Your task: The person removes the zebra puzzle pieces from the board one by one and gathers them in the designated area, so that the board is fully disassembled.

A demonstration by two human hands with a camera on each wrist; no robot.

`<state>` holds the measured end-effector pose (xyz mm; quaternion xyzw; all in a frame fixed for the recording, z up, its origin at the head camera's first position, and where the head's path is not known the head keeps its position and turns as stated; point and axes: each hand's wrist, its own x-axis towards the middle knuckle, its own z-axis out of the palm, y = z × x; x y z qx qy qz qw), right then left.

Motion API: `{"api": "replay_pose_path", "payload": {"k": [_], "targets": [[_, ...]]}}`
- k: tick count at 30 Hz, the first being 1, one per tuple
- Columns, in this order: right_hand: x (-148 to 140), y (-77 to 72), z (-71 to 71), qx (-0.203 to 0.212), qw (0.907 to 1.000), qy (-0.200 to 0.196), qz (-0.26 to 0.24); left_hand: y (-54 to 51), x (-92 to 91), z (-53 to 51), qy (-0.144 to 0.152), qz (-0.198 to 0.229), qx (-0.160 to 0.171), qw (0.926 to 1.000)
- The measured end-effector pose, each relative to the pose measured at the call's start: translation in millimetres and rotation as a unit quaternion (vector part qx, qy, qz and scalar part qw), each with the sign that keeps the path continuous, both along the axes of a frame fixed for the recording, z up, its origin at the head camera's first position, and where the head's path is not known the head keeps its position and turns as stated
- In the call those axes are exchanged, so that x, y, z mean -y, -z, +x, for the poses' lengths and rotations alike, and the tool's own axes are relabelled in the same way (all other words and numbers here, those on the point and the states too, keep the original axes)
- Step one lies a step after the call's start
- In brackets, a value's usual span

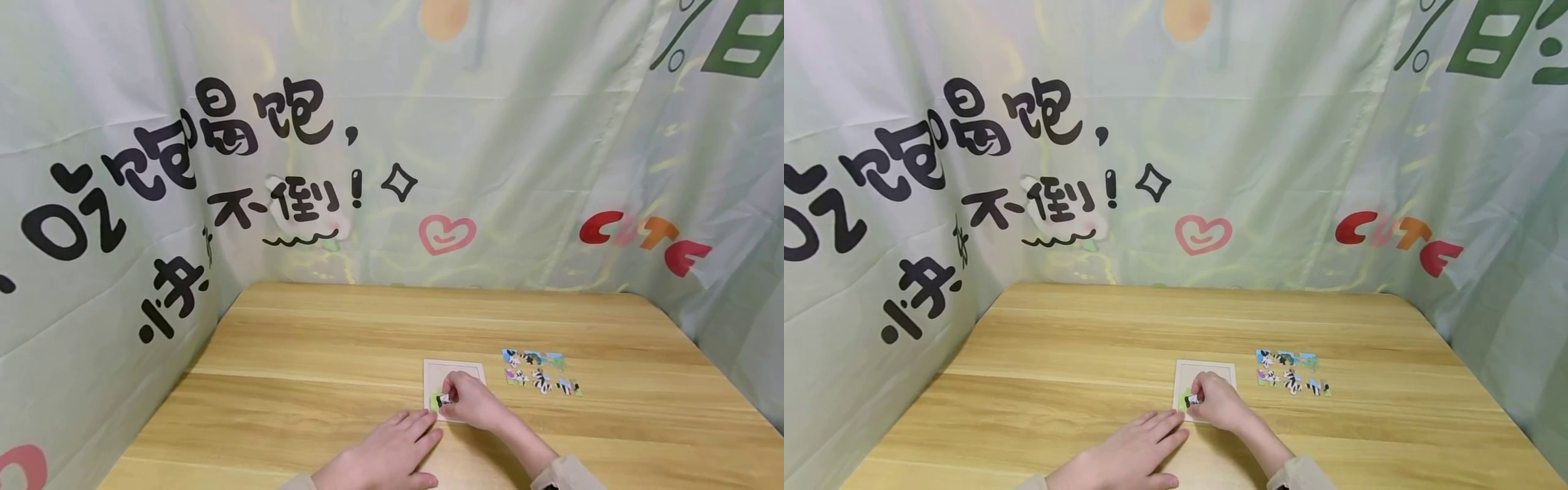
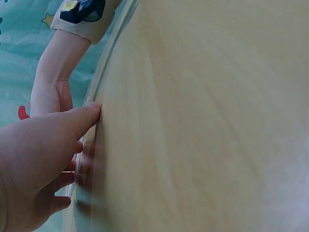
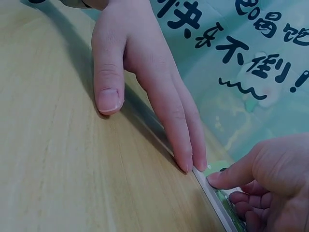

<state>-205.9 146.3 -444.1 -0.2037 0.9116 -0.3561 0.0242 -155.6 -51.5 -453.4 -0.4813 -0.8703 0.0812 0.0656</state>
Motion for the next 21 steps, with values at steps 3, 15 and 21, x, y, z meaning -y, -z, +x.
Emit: {"api": "replay_pose_path", "payload": {"k": [3, 15, 21], "targets": [[-0.2, -0.2, -0.1, 0.007, 0.9999, -0.002, -0.013, 0.3, 0.5, 0.0, 0.002, -0.001, -0.003, 1.0000], [-2.0, -5.7, -0.4, 0.032, 0.9971, 0.028, -0.063, -0.2, 0.6, -0.1, 0.002, 0.000, -0.002, 1.0000], [-5.2, -2.7, -1.6, 0.046, 0.9948, 0.061, -0.068, 0.0, 0.0, -0.2, 0.000, -0.006, -0.001, 1.0000]]}}
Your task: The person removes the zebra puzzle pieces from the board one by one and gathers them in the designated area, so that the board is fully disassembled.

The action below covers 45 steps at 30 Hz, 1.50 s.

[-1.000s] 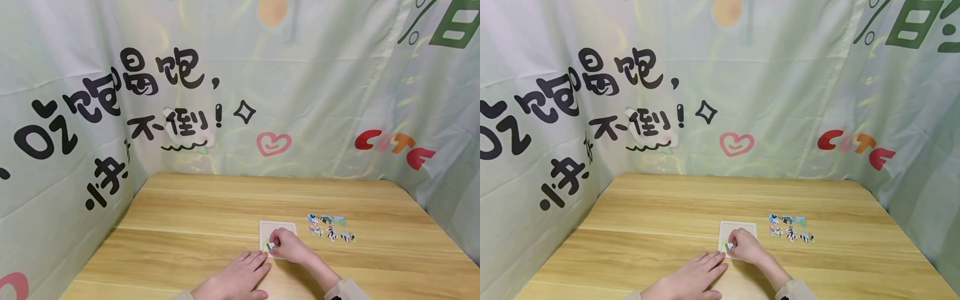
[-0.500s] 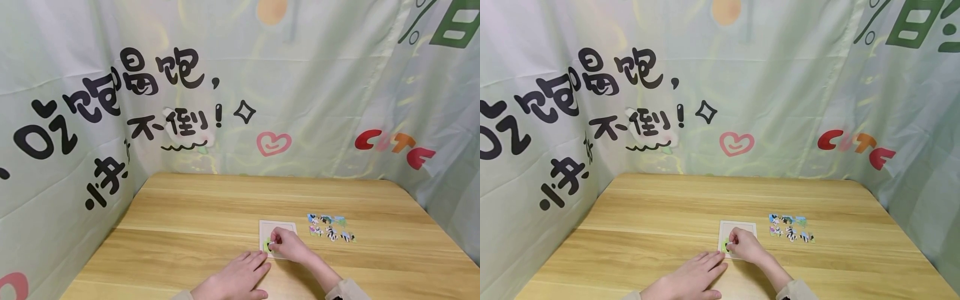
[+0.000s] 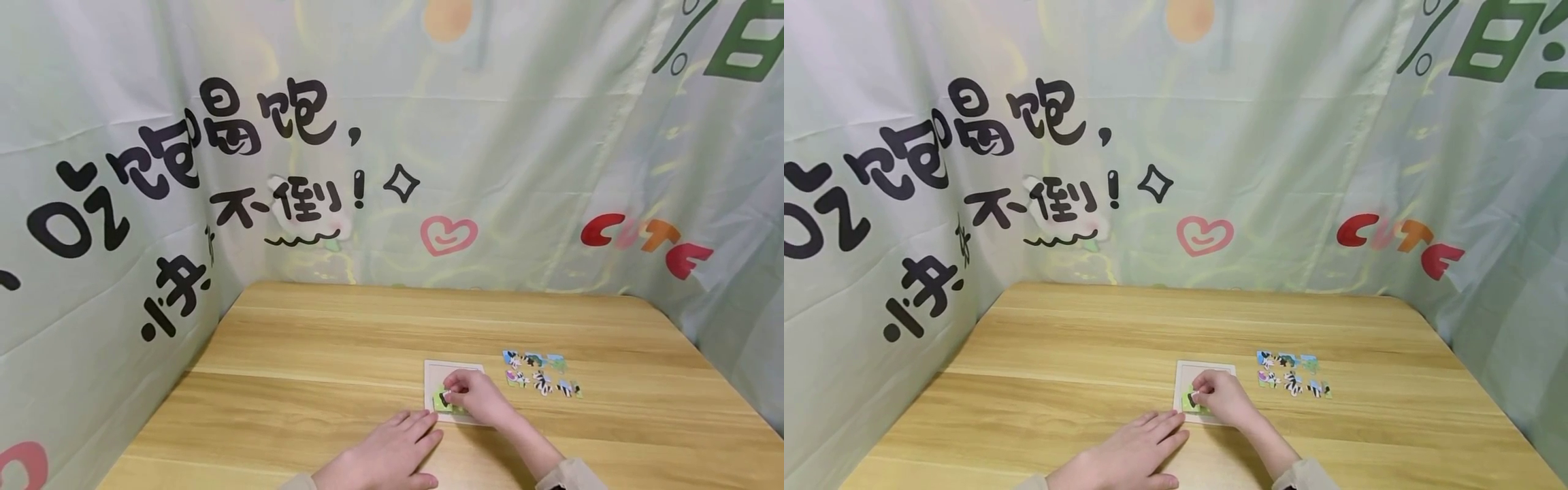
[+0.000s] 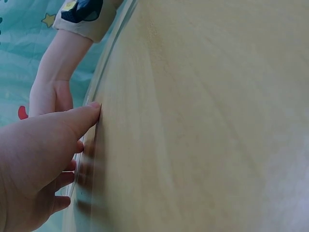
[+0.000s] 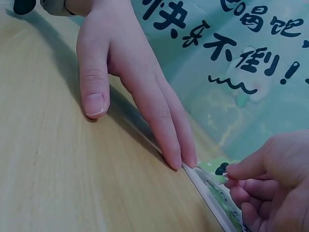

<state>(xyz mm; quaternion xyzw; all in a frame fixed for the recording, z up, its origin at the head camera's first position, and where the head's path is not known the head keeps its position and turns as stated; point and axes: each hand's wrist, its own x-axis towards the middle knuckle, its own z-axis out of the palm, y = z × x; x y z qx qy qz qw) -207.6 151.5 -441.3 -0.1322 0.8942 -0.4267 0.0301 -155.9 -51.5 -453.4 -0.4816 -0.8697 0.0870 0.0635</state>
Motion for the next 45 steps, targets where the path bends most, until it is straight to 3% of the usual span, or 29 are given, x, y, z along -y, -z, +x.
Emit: {"api": "replay_pose_path", "payload": {"k": [4, 12, 21, 29, 37, 45], "targets": [[-6, 2.4, -1.1, 0.015, 0.9994, 0.022, -0.021, 0.0, -0.6, -0.2, -0.001, 0.002, 0.005, 1.0000], [-33, -5.7, -0.1, 0.038, 0.9924, 0.030, -0.113, -1.2, -1.8, 0.5, -0.004, 0.002, 0.012, 0.9999], [-80, -10.8, 6.1, 0.060, 0.9887, 0.065, -0.121, -2.5, -1.5, 1.0, -0.002, 0.001, 0.016, 0.9999], [-112, -8.4, 14.3, 0.074, 0.9874, 0.109, -0.088, -2.9, -1.4, 0.6, -0.002, 0.002, 0.025, 0.9997], [-122, -1.4, 17.3, 0.079, 0.9911, 0.103, -0.031, -1.1, -0.8, 0.4, -0.004, 0.003, 0.023, 0.9997], [-115, 3.4, 14.4, 0.018, 0.9910, 0.119, 0.058, -1.1, -0.9, 0.6, -0.002, 0.007, 0.020, 0.9998]]}}
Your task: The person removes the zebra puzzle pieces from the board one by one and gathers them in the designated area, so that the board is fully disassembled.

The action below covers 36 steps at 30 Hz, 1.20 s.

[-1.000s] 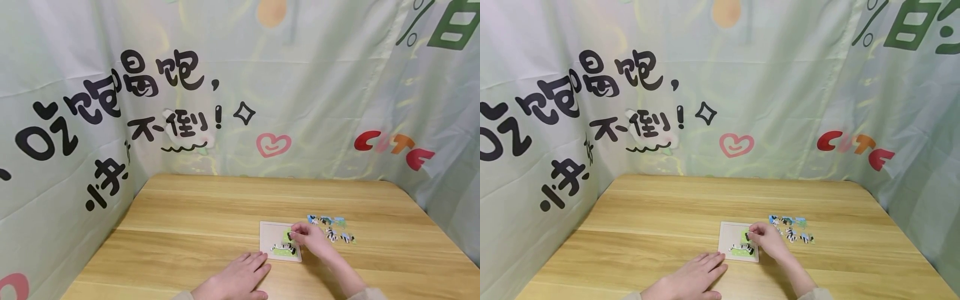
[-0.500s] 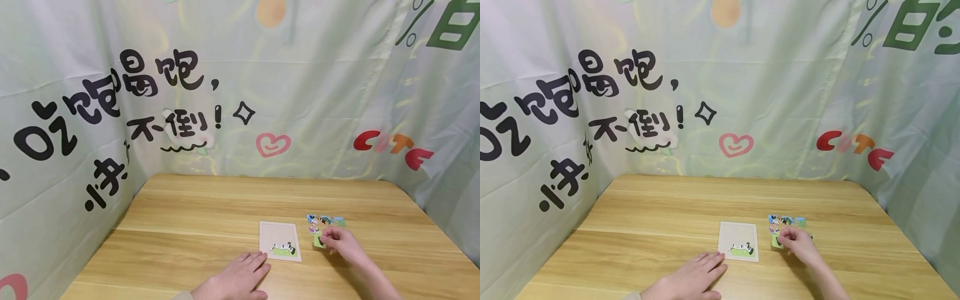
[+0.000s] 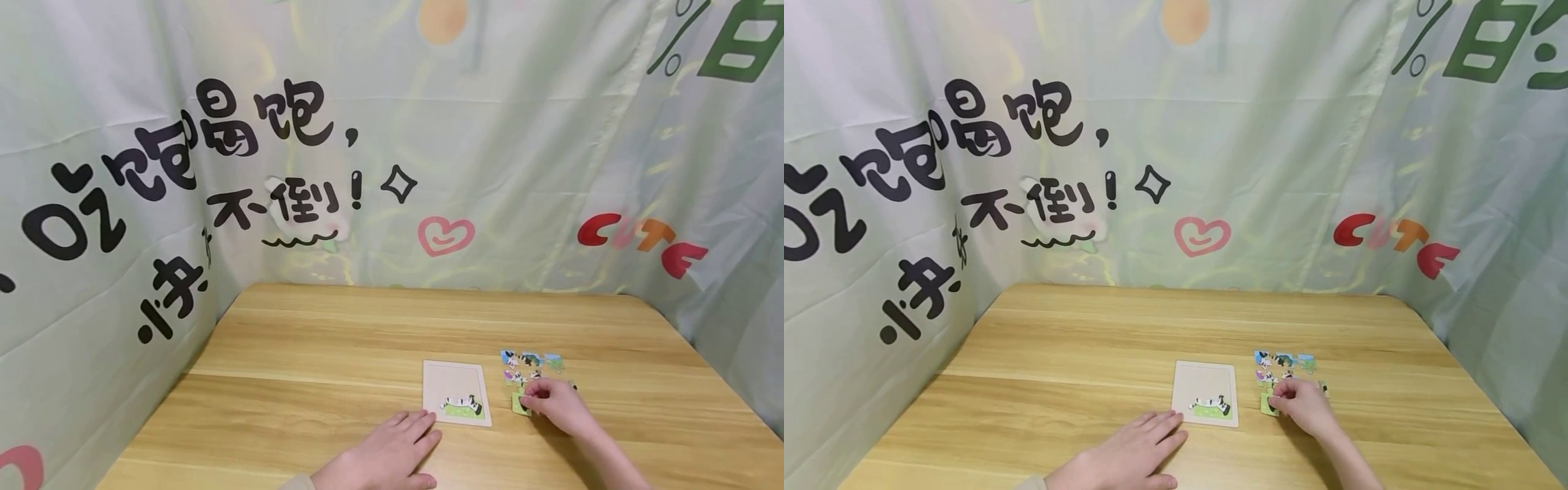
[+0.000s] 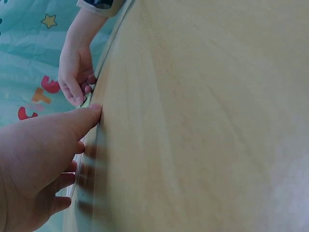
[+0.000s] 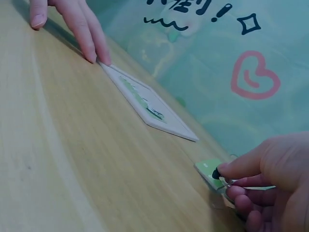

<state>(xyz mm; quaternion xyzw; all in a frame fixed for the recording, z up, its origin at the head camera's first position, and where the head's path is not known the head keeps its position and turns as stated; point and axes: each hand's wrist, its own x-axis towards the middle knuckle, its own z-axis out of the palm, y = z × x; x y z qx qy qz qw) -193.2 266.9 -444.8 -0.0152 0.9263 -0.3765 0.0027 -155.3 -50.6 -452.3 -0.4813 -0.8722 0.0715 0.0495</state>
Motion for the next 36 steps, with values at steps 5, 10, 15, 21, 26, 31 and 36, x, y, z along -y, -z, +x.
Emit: {"api": "replay_pose_path", "payload": {"k": [5, 10, 15, 21, 26, 31, 36], "targets": [[4, 2.4, -1.5, -0.030, 0.9983, -0.002, 0.050, 0.1, -0.3, -0.4, -0.002, 0.002, 0.004, 1.0000], [4, 3.9, -2.0, -0.039, 0.9972, -0.008, 0.064, -0.7, -0.1, -0.4, -0.002, 0.003, 0.012, 0.9999], [3, 2.6, 0.9, -0.032, 0.9973, -0.026, 0.061, -1.8, 0.2, -0.1, -0.001, 0.004, 0.017, 0.9999], [2, 1.7, 3.0, -0.035, 0.9967, -0.038, 0.063, -1.7, 0.0, 0.2, -0.004, 0.003, 0.018, 0.9998], [1, -0.7, 3.7, -0.030, 0.9978, -0.035, 0.047, -1.4, -0.5, 0.7, -0.001, 0.002, 0.012, 0.9999], [5, -7.4, 2.0, -0.038, 0.9983, -0.026, 0.036, -1.2, -0.2, 0.3, -0.002, 0.005, 0.020, 0.9998], [22, -17.2, -1.3, -0.050, 0.9978, -0.042, 0.012, -1.3, 0.0, 0.1, -0.005, 0.006, 0.032, 0.9995]]}}
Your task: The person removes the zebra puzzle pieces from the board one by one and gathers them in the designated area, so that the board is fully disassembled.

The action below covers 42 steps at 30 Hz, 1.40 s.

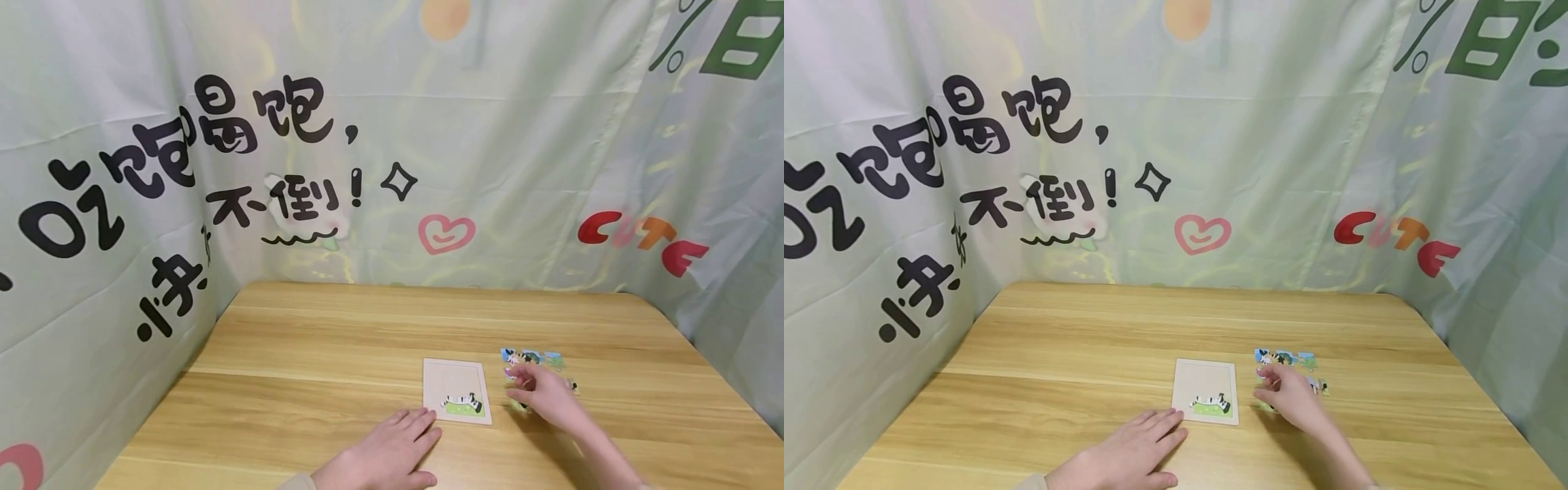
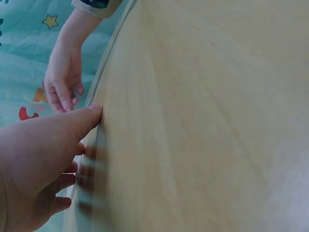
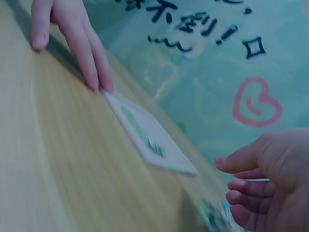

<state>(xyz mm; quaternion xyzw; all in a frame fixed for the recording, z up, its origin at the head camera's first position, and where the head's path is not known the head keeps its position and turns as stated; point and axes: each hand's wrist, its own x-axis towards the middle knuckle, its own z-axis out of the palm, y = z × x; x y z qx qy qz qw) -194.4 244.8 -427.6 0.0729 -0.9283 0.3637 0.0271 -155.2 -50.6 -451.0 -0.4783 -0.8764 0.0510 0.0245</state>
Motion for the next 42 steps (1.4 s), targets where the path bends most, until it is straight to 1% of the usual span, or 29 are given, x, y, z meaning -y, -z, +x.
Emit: {"api": "replay_pose_path", "payload": {"k": [4, 6, 11, 15, 20, 23, 27, 30, 32, 38, 42], "targets": [[20, -5.9, -1.8, 0.015, 0.9988, -0.023, -0.040, -0.7, -0.3, 0.5, 0.001, -0.004, -0.005, 1.0000], [29, -5.8, -2.4, 0.018, 0.9981, -0.034, -0.049, -0.6, -0.5, 0.6, 0.001, -0.004, -0.008, 1.0000], [47, 1.7, -4.1, 0.019, 0.9947, -0.083, -0.058, 1.0, -0.9, 0.2, 0.002, -0.003, -0.012, 0.9999], [55, 8.9, -3.8, 0.029, 0.9925, -0.104, -0.058, 1.0, -1.3, 0.4, 0.002, -0.006, -0.015, 0.9999], [59, 12.3, -2.6, 0.034, 0.9926, -0.108, -0.043, 0.3, -1.3, 0.7, -0.001, -0.008, -0.020, 0.9998], [60, 13.2, -2.9, 0.029, 0.9932, -0.109, -0.029, 0.7, -0.8, 0.5, -0.002, -0.006, -0.025, 0.9997], [61, 15.7, -4.0, 0.005, 0.9930, -0.118, 0.002, 0.9, -0.1, 0.5, 0.000, -0.005, -0.032, 0.9995], [62, 17.1, -4.5, -0.015, 0.9919, -0.124, 0.023, 0.5, 0.3, 0.5, 0.002, -0.005, -0.030, 0.9995], [63, 17.7, -5.1, -0.020, 0.9914, -0.126, 0.032, 0.4, 0.4, 0.6, 0.003, -0.005, -0.029, 0.9996], [66, 15.9, -6.3, -0.014, 0.9903, -0.130, 0.047, 1.0, 0.4, 1.2, 0.001, -0.006, -0.028, 0.9996], [67, 15.2, -7.0, -0.010, 0.9909, -0.126, 0.047, 1.9, 0.2, 1.5, -0.001, -0.003, -0.036, 0.9993]]}}
